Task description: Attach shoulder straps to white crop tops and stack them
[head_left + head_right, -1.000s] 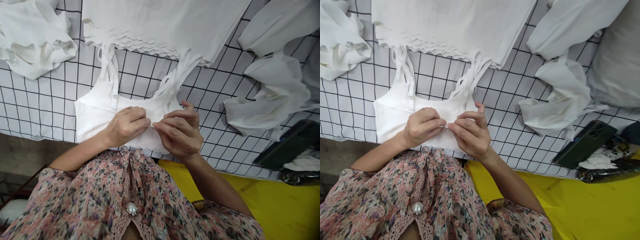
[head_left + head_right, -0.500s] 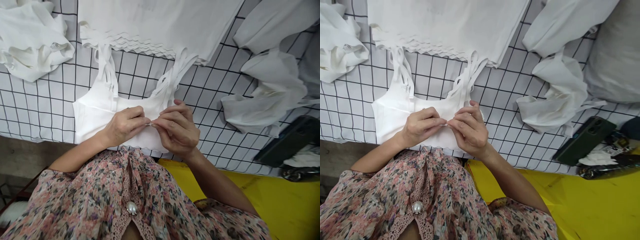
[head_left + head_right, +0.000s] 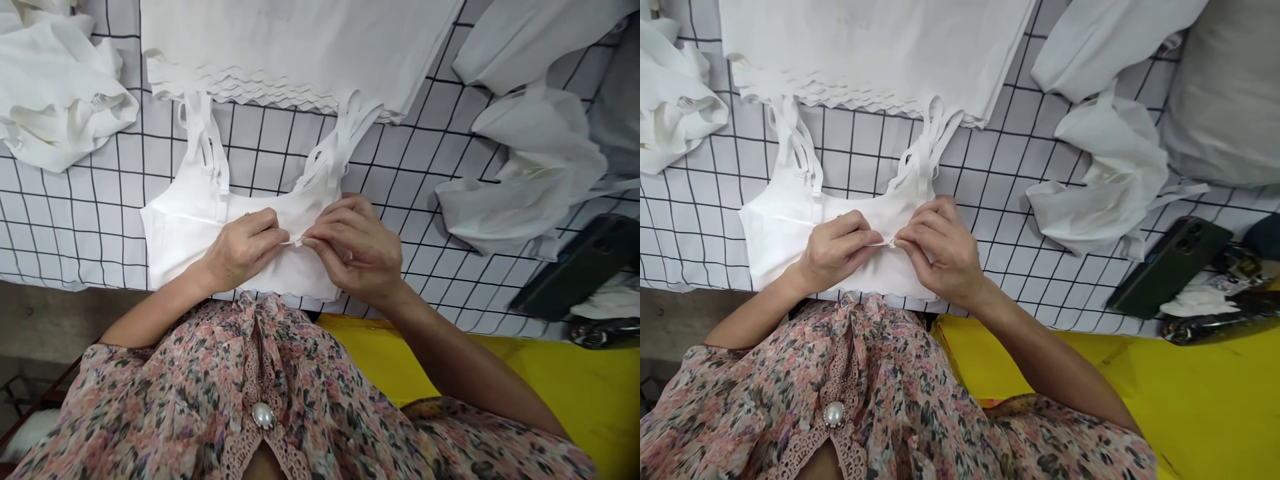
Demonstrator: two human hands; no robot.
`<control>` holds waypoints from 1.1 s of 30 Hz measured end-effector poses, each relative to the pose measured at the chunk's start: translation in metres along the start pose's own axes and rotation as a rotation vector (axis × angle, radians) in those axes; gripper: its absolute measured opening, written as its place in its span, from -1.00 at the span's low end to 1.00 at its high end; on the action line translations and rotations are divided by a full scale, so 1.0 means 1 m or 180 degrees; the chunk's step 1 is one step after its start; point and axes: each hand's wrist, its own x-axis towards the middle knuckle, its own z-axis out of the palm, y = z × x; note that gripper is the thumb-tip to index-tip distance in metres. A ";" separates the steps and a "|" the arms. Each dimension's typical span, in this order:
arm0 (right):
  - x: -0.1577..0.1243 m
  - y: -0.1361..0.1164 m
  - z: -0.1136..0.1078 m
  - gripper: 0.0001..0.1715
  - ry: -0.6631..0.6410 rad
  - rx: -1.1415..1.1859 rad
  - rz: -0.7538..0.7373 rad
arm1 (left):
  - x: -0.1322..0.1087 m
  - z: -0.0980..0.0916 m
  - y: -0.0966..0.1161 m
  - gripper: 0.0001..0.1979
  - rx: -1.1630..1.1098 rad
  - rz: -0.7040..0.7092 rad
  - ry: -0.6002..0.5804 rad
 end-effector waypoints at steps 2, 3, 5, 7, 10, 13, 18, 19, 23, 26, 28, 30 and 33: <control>0.001 -0.002 0.001 -0.86 0.0057 0.0102 0.0103 | 0.000 0.001 0.000 -0.85 0.0073 0.0044 0.0011; 0.001 -0.002 0.002 -0.87 0.0075 0.0149 0.0131 | 0.000 0.002 0.001 -0.84 0.0103 0.0058 0.0012; 0.001 -0.003 0.005 -0.89 0.0121 0.0209 0.0146 | 0.000 0.003 0.001 -0.82 0.0133 0.0062 0.0012; 0.000 -0.003 0.008 -0.89 0.0150 0.0228 0.0122 | -0.001 0.003 0.001 -0.83 0.0148 0.0044 0.0025; -0.001 -0.002 0.010 -0.88 0.0164 0.0184 0.0080 | -0.001 0.002 0.002 -0.85 0.0151 0.0028 0.0037; -0.002 -0.001 0.011 -0.89 0.0226 0.0148 0.0090 | -0.001 0.002 0.002 -0.87 0.0107 0.0016 0.0035; -0.002 -0.002 0.013 -0.88 0.0339 0.0170 0.0096 | -0.001 0.001 0.002 -0.88 0.0012 -0.0010 0.0093; -0.002 -0.002 0.014 -0.88 0.0387 0.0186 0.0080 | 0.000 0.001 0.002 -0.88 0.0004 -0.0020 0.0102; 0.000 -0.003 0.015 -0.89 0.0465 0.0242 0.0072 | 0.000 0.001 0.003 -0.82 0.0071 -0.0044 0.0096; -0.001 -0.004 0.013 -0.91 0.0380 0.0202 0.0132 | 0.000 0.001 0.003 -0.81 0.0073 -0.0041 0.0086; -0.001 -0.003 0.011 -0.92 0.0287 0.0153 0.0189 | 0.000 0.001 0.003 -0.82 0.0057 -0.0025 0.0108; -0.002 -0.003 0.010 -0.90 0.0236 0.0160 0.0217 | 0.001 0.001 0.003 -0.85 0.0052 0.0002 0.0146; -0.003 -0.001 0.010 -0.86 0.0248 0.0238 0.0176 | 0.002 0.001 0.004 -0.88 0.0048 0.0059 0.0195</control>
